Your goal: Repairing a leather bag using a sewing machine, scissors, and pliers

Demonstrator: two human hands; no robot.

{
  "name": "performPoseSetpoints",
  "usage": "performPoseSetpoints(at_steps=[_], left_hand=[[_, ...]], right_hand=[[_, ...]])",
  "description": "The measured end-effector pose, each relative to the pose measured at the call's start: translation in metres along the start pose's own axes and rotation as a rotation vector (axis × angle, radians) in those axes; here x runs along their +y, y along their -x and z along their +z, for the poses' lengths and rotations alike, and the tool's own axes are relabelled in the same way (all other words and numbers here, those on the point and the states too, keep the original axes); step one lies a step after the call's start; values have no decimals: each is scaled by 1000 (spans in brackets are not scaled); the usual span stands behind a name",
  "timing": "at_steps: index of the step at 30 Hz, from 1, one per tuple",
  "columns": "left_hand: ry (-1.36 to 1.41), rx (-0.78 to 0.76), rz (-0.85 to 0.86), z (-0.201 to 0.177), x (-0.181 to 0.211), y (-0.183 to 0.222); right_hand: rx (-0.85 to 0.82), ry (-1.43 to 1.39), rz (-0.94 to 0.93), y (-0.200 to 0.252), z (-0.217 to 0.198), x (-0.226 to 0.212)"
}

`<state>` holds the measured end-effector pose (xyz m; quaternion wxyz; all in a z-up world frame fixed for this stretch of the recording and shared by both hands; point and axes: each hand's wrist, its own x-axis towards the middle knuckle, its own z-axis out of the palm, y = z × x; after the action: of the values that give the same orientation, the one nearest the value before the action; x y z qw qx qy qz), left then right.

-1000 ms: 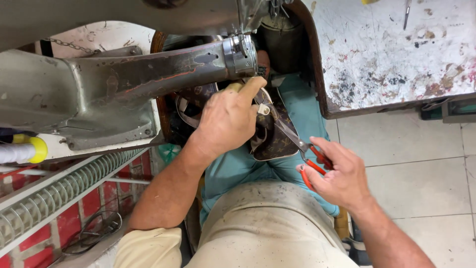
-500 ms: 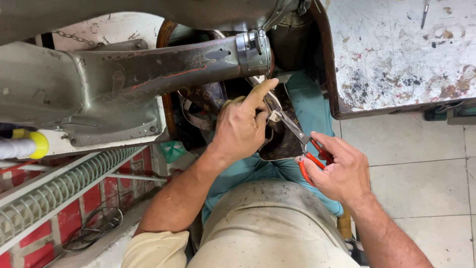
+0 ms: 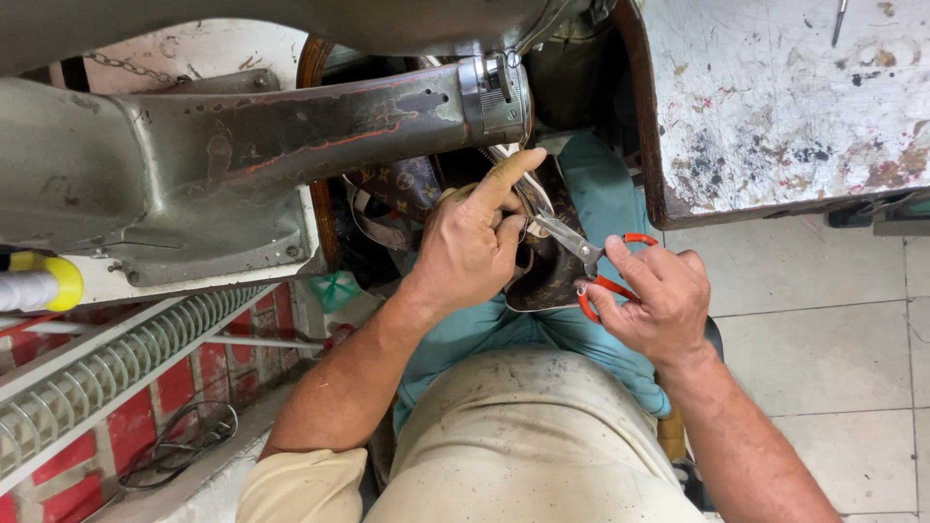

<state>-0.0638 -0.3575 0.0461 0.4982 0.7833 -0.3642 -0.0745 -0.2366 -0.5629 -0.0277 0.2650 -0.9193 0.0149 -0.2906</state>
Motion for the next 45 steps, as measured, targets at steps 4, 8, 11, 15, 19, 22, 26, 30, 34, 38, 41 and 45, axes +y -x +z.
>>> performPoseSetpoints(at_steps=[4,8,11,15,19,22,26,30,34,38,41,45], left_hand=[[52,-2,7,-2,4,-1],[50,-7,22,-5,6,-4],[12,-4,16,-5,9,-4],[41,-2,44,-4,5,-5],[-52,99,-52,-3,0,3],[-16,193,-100,-4,-5,7],[68,237,-131,-4,-9,8],[158,217,-198,-2,-13,10],[150,183,-209,4,-21,14],[144,130,-232,12,-30,23],[143,111,-225,14,-30,22],[111,95,-208,23,-37,28]], right_hand=[[35,7,-97,0,3,11],[95,-311,118,-5,3,-7],[59,-557,357,25,6,1],[19,-591,365,8,8,-14],[-47,-437,389,-11,-5,-31],[-119,-276,355,-27,-22,-43],[-221,-68,228,-50,-39,-58],[-230,-79,204,-64,-28,-55],[-235,-286,374,-57,-13,-51],[-90,-479,512,-36,-3,-46],[-123,-402,519,-21,11,-31],[-105,-280,265,-14,50,-37]])
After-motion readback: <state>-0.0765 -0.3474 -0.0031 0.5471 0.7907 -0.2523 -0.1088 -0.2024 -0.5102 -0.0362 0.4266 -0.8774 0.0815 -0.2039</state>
